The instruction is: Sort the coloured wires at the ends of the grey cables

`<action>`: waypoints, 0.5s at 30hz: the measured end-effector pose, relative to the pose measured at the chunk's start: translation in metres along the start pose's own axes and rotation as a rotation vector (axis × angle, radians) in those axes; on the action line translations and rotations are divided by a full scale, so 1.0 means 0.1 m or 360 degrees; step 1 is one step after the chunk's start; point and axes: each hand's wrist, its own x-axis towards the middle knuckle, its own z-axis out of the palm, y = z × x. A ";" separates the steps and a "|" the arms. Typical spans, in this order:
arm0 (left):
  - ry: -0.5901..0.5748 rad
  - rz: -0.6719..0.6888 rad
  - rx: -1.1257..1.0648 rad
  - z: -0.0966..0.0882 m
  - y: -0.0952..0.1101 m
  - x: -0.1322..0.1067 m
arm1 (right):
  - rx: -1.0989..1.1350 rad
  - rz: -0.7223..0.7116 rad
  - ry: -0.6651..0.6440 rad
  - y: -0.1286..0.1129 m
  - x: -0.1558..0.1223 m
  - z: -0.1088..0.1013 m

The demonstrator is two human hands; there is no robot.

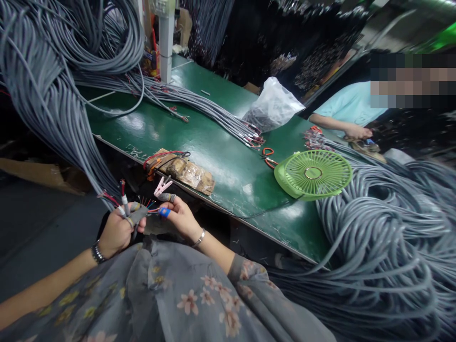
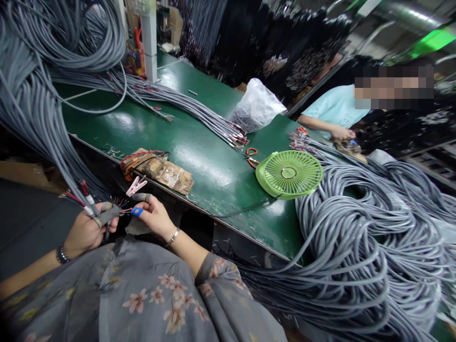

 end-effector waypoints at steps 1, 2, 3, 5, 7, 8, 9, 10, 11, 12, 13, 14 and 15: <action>-0.0032 -0.0005 0.0010 -0.01 0.03 0.00 | 0.0022 0.0011 0.0029 -0.03 0.02 -0.02; -0.0086 -0.0020 0.0027 -0.02 0.06 -0.01 | 0.0048 0.0036 0.0059 -0.05 0.05 -0.04; -0.0154 -0.0042 0.0046 -0.03 0.09 -0.01 | 0.0073 0.0076 0.0079 -0.09 0.08 -0.05; -0.0302 -0.0087 0.0085 -0.06 0.15 0.00 | 0.0098 0.0182 0.0055 -0.15 0.16 -0.05; -0.0447 -0.0109 0.0140 -0.09 0.20 0.02 | 0.0079 0.0236 -0.0029 -0.21 0.24 -0.02; -0.0508 -0.0111 0.0172 -0.10 0.23 0.04 | 0.0061 0.0223 -0.0064 -0.22 0.27 0.01; -0.0557 -0.0111 0.0203 -0.11 0.25 0.07 | 0.0043 0.0187 -0.0082 -0.23 0.30 0.04; -0.0594 -0.0111 0.0228 -0.11 0.26 0.09 | 0.0028 0.0141 -0.0079 -0.23 0.33 0.06; -0.0617 -0.0111 0.0243 -0.12 0.28 0.12 | 0.0021 0.0098 -0.0060 -0.23 0.35 0.09; -0.0629 -0.0115 0.0245 -0.12 0.29 0.15 | 0.0026 0.0071 -0.0034 -0.23 0.37 0.10; -0.0629 -0.0122 0.0237 -0.11 0.30 0.17 | 0.0049 0.0062 -0.0010 -0.22 0.38 0.12; -0.0624 -0.0133 0.0226 -0.11 0.31 0.20 | 0.0088 0.0070 0.0006 -0.21 0.40 0.13; -0.0623 -0.0146 0.0216 -0.10 0.31 0.22 | 0.0139 0.0085 0.0017 -0.21 0.41 0.14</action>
